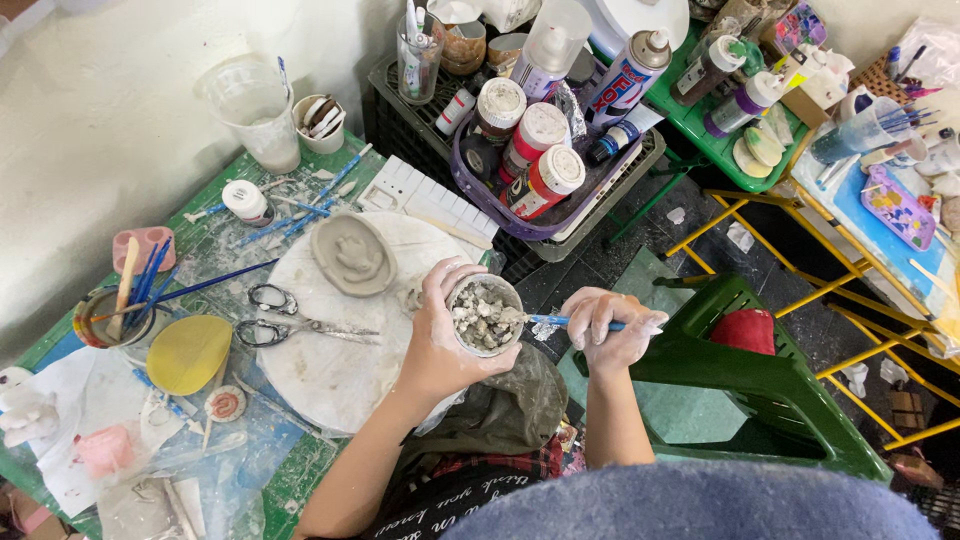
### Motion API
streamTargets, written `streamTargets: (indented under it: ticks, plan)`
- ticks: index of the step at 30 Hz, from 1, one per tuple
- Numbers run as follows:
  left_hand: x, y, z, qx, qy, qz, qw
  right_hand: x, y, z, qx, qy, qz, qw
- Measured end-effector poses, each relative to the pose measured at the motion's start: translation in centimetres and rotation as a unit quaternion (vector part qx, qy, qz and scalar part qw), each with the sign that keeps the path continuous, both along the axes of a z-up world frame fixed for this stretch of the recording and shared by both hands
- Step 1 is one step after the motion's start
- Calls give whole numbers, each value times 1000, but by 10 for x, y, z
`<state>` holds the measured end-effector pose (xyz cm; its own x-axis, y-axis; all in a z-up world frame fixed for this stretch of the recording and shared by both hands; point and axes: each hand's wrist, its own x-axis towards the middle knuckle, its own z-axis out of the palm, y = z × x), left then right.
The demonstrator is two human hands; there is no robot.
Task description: The person prepares clay slip by mixing water and clay pieces in a small container using a brush.
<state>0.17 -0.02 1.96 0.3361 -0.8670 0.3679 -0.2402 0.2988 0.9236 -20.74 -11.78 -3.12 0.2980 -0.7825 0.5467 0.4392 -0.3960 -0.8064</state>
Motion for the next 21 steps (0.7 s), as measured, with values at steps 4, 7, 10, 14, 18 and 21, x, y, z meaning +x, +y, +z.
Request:
streamTargets:
  ticks: [4,7,10,14,18,21]
  plan:
    - [-1,0,1,-4,5,-6,1000,-2,-5,-3,15,-20,-13,1000]
    - [0,0,1,4,13,-9,1000,-5,-9,-6,23,-40,3,999]
    - [0,0,1,6,11,-9,1000,-10,-13,-7,16,-35,4,999]
    - [-1,-1,-1,13,17,-13,1000,-14,-20,-10,1,-44,11,999]
    - [-1,-3,-2,16,20,-12,1000,-19,-27,-12,17,-69,10,997]
    - [2,-3,-1,22,13,-5,1000,-23,-32,-12,67,-142,23,987]
